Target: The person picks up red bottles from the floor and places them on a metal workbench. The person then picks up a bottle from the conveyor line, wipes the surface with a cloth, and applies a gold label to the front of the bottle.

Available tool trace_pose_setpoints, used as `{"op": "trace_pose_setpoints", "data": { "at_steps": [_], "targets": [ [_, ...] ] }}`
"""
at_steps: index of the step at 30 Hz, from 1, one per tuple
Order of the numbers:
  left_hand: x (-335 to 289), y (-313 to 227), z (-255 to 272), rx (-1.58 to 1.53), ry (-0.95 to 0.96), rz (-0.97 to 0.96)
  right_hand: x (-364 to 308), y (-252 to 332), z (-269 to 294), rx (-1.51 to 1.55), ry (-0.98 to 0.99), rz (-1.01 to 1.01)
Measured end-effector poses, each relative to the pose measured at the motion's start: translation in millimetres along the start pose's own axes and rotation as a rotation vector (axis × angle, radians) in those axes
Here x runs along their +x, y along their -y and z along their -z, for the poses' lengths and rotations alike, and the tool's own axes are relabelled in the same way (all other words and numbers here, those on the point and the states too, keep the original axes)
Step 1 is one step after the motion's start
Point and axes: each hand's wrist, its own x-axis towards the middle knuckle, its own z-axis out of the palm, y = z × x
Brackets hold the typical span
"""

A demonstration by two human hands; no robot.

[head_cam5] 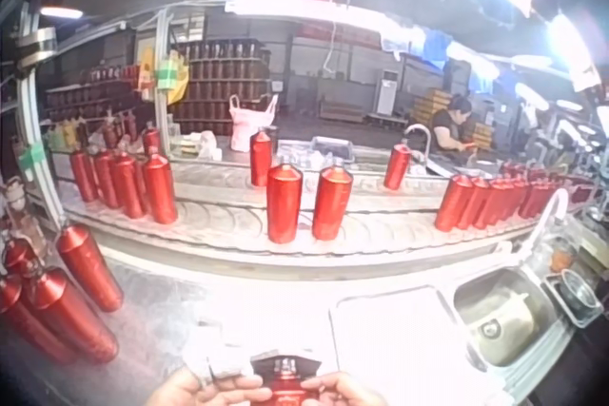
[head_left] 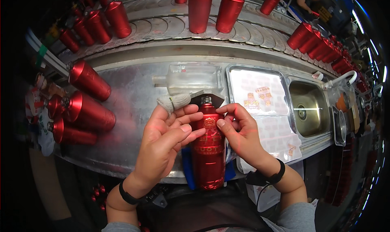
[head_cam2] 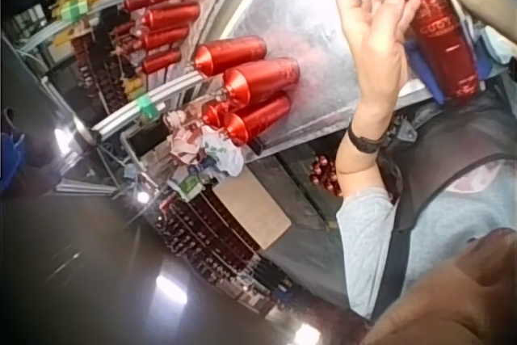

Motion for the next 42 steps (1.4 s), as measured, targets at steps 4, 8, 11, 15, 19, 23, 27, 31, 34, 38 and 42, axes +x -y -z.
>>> {"op": "trace_pose_setpoints", "data": {
  "at_steps": [4, 8, 11, 15, 19, 23, 27, 31, 34, 38, 42],
  "targets": [
    [1, 1, 4, 0.045, -0.026, -0.017, 1, 0, -1, 0.005, -0.001, -0.002],
    [1, -1, 2, 0.043, -0.026, -0.034, 1, 4, 1, -0.003, 0.000, -0.008],
    [2, -6, -2, 0.057, 0.007, -0.014, 2, 3, 1, -0.014, 0.001, -0.004],
    [2, -6, -5, 0.070, 0.056, -0.007, 1, 4, 3, -0.044, 0.009, 0.018],
    [4, -6, -2, 0.086, 0.046, -0.005, -1, 2, 2, -0.086, 0.000, 0.112],
    [5, -5, 2, 0.062, 0.033, 0.005, 0, 5, 1, -0.062, -0.003, 0.101],
    [7, -1, 4, 0.060, 0.014, -0.030, 1, 2, 0, -0.063, -0.010, 0.095],
    [9, -2, 2, 0.070, 0.043, -0.036, 1, 1, -1, -0.060, -0.012, 0.086],
    [11, -2, 1, 0.025, 0.028, -0.003, 0, 0, 1, -0.073, -0.013, 0.083],
    [13, 0, 6, -0.014, 0.012, 0.033, -1, -2, 2, -0.050, -0.008, 0.053],
    [10, -2, 8, -0.012, -0.018, -0.003, 0, -1, 1, 0.004, 0.008, 0.043]
  ]
}}
